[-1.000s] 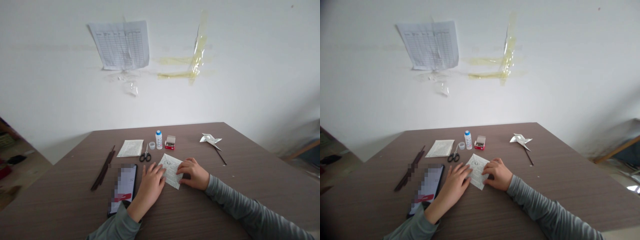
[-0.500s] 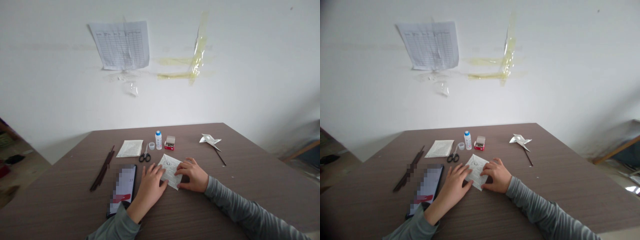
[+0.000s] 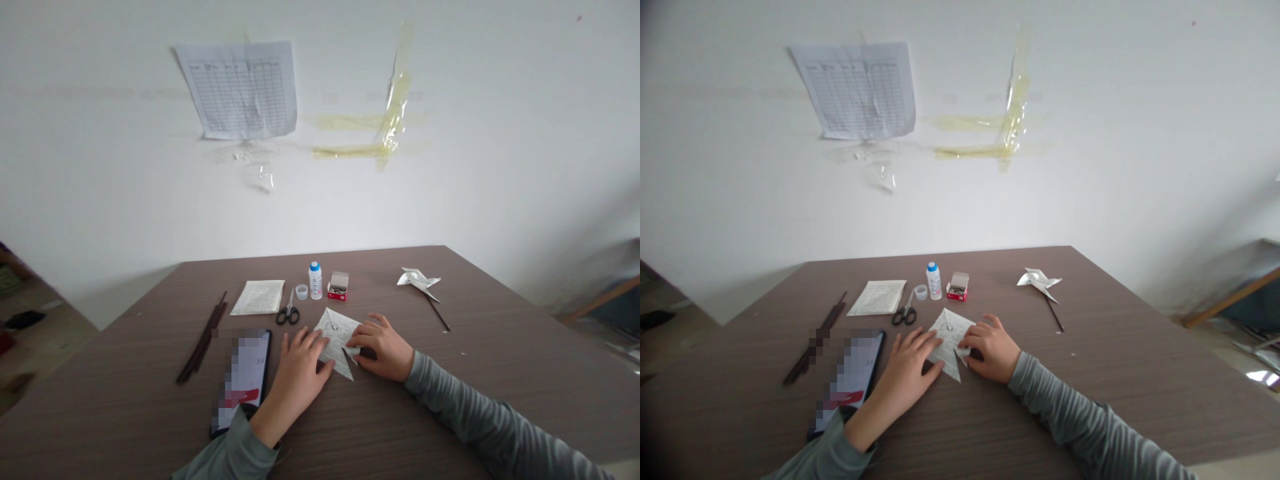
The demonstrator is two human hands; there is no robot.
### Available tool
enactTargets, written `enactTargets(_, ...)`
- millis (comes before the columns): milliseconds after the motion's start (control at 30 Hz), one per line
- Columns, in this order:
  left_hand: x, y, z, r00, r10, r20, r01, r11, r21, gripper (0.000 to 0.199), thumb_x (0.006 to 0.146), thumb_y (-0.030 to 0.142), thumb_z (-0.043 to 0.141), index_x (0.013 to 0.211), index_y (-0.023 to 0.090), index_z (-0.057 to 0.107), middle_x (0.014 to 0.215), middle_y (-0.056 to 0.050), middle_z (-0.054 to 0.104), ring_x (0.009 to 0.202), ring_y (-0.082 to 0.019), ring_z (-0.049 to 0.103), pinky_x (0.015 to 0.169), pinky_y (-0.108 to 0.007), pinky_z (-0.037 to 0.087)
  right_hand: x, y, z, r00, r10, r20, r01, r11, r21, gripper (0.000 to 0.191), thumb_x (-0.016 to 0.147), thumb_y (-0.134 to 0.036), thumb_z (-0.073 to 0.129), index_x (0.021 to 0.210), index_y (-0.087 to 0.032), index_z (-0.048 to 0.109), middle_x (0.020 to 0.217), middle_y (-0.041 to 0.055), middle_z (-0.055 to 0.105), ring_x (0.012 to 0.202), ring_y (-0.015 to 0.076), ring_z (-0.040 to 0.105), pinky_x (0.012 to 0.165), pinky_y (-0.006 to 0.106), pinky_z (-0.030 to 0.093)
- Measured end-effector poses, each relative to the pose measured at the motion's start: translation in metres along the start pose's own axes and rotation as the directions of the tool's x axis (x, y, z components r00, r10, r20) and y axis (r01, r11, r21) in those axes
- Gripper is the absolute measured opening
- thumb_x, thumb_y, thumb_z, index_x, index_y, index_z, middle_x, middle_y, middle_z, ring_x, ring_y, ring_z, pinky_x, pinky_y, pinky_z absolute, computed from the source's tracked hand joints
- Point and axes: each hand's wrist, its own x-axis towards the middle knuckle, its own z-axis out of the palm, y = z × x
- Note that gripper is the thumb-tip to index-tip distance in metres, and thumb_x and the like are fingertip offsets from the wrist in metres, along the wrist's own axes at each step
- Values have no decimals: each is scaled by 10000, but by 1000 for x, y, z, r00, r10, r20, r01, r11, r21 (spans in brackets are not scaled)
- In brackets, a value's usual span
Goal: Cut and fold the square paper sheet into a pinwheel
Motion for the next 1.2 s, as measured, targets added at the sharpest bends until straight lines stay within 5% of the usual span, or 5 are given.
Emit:
enactTargets(300,1,-1,5,1000,-8,-12,8,1000,-22,456,1106,208,848,1534,325,952,1752,-113,868,1756,-519,687,1529,-860,448,0,0,-4,999,36,14,-36,999,-1,473,925,-14,841,1194,-379,977,1192,51,999,1158,337,942,1357,627,647)
enactTargets(800,1,0,3,999,3,-44,-4,1000,-18,326,1072,220,909,1385,284,974,1643,-151,913,1706,-494,731,1511,-809,499,-6,13,19,998,32,-55,-23,988,152,283,1170,-184,765,1254,-343,983,1171,80,1005,1126,320,975,1301,584,704)
enactTargets(933,1,-2,6,999,14,-35,-14,1000,-3,388,1083,206,895,1458,284,952,1657,-148,907,1699,-476,740,1509,-777,516,-4,7,23,987,113,-110,-97,985,144,276,1150,-176,779,1320,-313,947,1045,61,988,979,316,976,1225,559,758)
enactTargets(1100,0,-2,4,999,24,-24,-24,1000,8,398,1095,216,884,1482,288,945,1680,-144,899,1699,-473,738,1500,-774,529,0,-5,16,973,194,-125,-191,981,42,182,1095,-179,866,1149,-349,902,943,43,937,946,343,959,1034,500,808)
enactTargets(1200,0,1,-1,1000,8,5,-9,1000,28,405,1113,198,860,1501,283,939,1709,-132,888,1733,-448,720,1527,-751,504,1,-6,12,983,152,-106,-150,988,31,199,1151,-216,796,1097,-355,928,988,70,954,977,350,958,1064,518,800)
